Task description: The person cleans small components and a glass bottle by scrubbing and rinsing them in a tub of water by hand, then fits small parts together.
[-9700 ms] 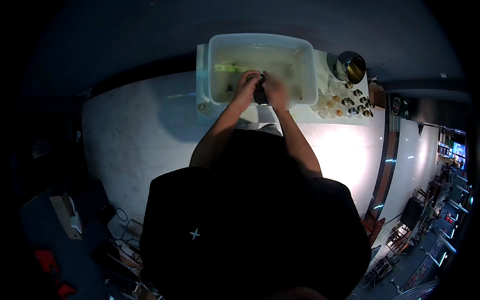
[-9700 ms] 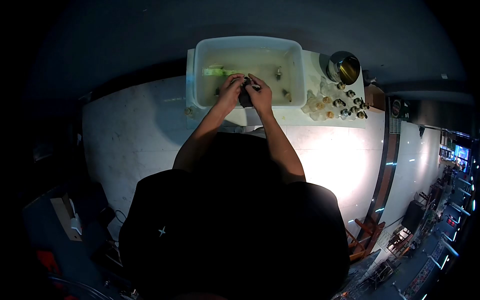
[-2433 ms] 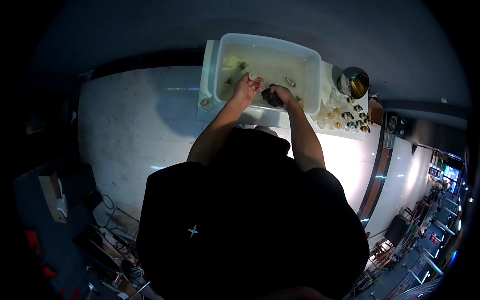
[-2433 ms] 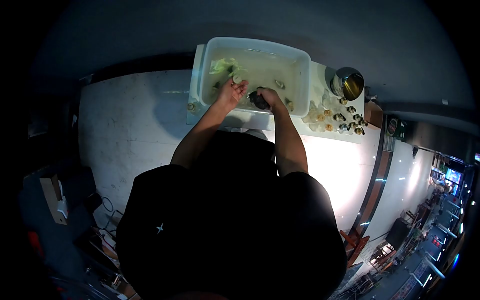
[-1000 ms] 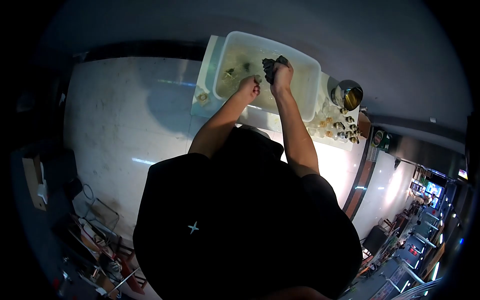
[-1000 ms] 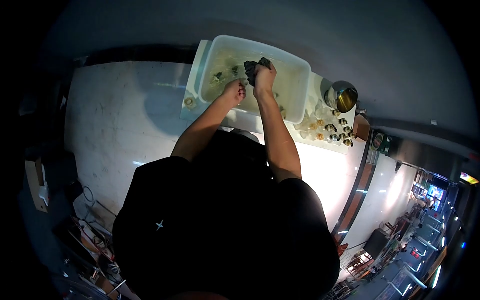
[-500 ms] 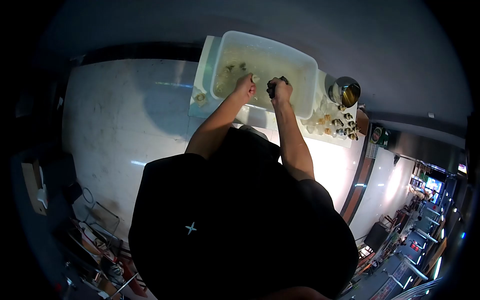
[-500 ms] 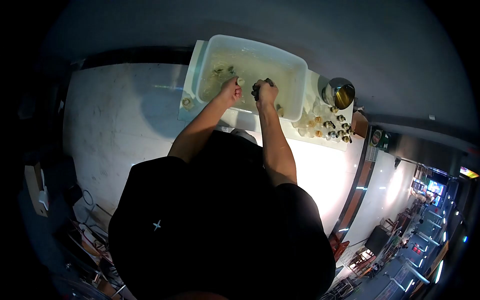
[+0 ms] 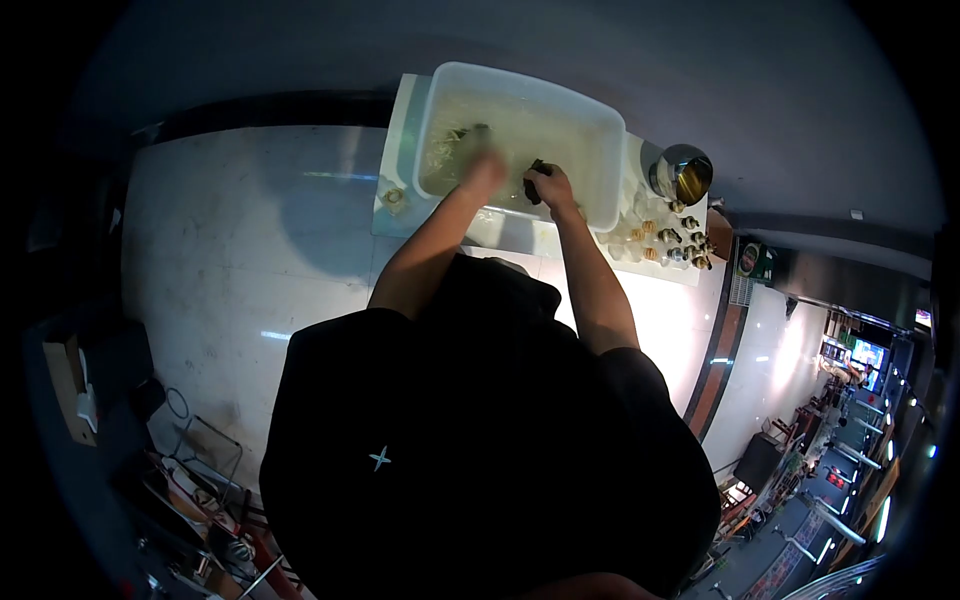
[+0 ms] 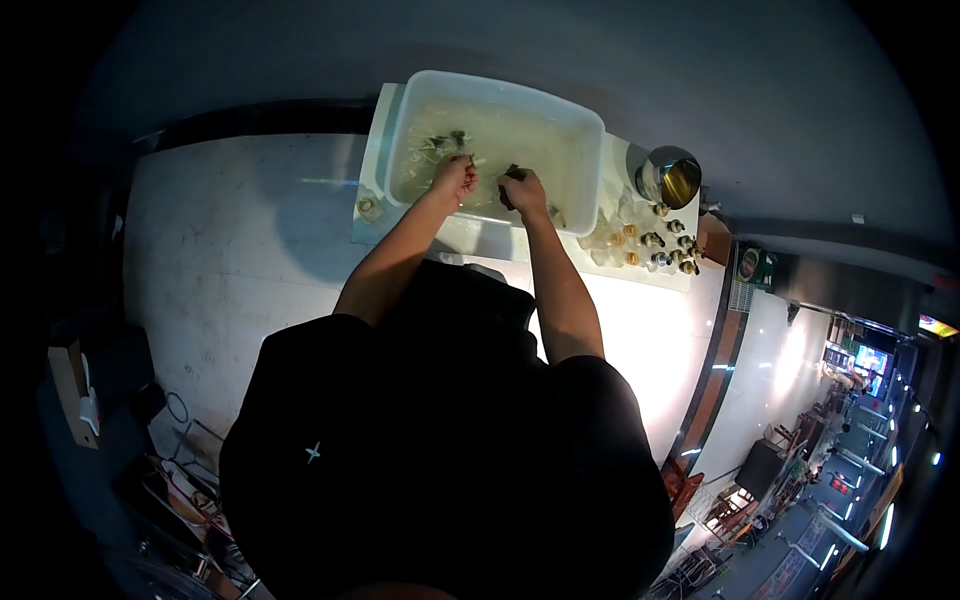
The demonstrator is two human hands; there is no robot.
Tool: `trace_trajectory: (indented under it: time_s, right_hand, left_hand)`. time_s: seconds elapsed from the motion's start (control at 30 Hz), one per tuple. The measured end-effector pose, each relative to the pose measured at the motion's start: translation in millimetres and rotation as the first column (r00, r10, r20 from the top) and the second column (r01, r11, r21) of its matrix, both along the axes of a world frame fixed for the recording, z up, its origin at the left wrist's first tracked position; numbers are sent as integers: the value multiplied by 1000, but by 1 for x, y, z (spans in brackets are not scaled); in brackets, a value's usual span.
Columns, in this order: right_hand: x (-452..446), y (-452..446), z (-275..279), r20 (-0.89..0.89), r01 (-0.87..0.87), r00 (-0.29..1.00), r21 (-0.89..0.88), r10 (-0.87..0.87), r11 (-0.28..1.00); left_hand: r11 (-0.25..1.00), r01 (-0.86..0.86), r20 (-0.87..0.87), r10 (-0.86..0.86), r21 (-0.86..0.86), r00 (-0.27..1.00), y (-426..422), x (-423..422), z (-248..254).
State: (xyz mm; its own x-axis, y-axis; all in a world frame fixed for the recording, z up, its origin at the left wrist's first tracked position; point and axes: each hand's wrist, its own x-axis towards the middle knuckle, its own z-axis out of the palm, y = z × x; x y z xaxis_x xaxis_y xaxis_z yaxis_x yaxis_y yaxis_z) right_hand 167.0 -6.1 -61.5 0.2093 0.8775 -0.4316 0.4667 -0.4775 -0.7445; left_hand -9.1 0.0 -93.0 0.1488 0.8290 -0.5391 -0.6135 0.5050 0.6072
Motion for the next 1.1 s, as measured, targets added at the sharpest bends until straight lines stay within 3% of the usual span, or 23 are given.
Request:
trace_trajectory:
  time_s: [0.1,0.17,0.27,0.3,0.37,0.4,0.43,0.47,0.5,0.63,0.8,0.87,0.93,1.0,1.1]
  right_hand:
    - [-4,-2,5,7,-244,969,-132,247,961]
    - [-7,-7,10,-74,-350,937,-230,342,908]
    - [-4,-8,10,-58,-580,814,-114,578,806]
    - [-7,-14,16,-18,-512,857,-122,514,850]
    - [-15,-16,26,255,-489,828,-107,499,866]
    - [-20,-17,30,384,-479,791,-95,476,873]
    - [-25,-20,35,433,-463,808,48,400,885]
    - [-31,-25,38,469,-443,825,190,315,876]
    - [-33,-29,42,492,-417,841,328,224,847]
    - [-34,-31,49,385,-407,881,322,275,855]
    - [-34,-36,46,422,-329,898,462,122,823]
    - [-31,-37,46,409,-269,909,440,75,857]
    - [-32,-40,52,389,-217,920,420,41,881]
    - [-32,-42,57,362,-180,932,403,24,897]
    - [-32,-43,60,328,-170,944,440,18,882]
  left_hand:
    - [998,66,-49,-65,4,997,1,-2,-2]
    - [995,77,-274,-56,67,960,3,5,-4]
    - [996,38,-428,2,86,904,6,8,-15]
    - [993,23,-480,37,118,876,10,11,-30]
    - [977,11,-604,123,214,787,22,20,-82]
    - [975,26,-603,116,221,789,22,18,-80]
    - [973,40,-602,108,228,791,22,16,-75]
    - [981,67,-525,38,180,850,7,9,-22]
    - [969,130,-502,-6,212,865,5,9,-19]
    - [824,385,-582,-84,416,809,7,12,-33]
    - [825,423,-583,-146,374,799,-1,10,7]
    - [850,391,-544,-153,353,825,-6,10,36]
    - [881,299,-569,-41,367,822,-7,12,33]
    - [882,161,-638,183,442,748,-6,13,30]
    - [710,269,-732,492,651,471,-11,5,55]
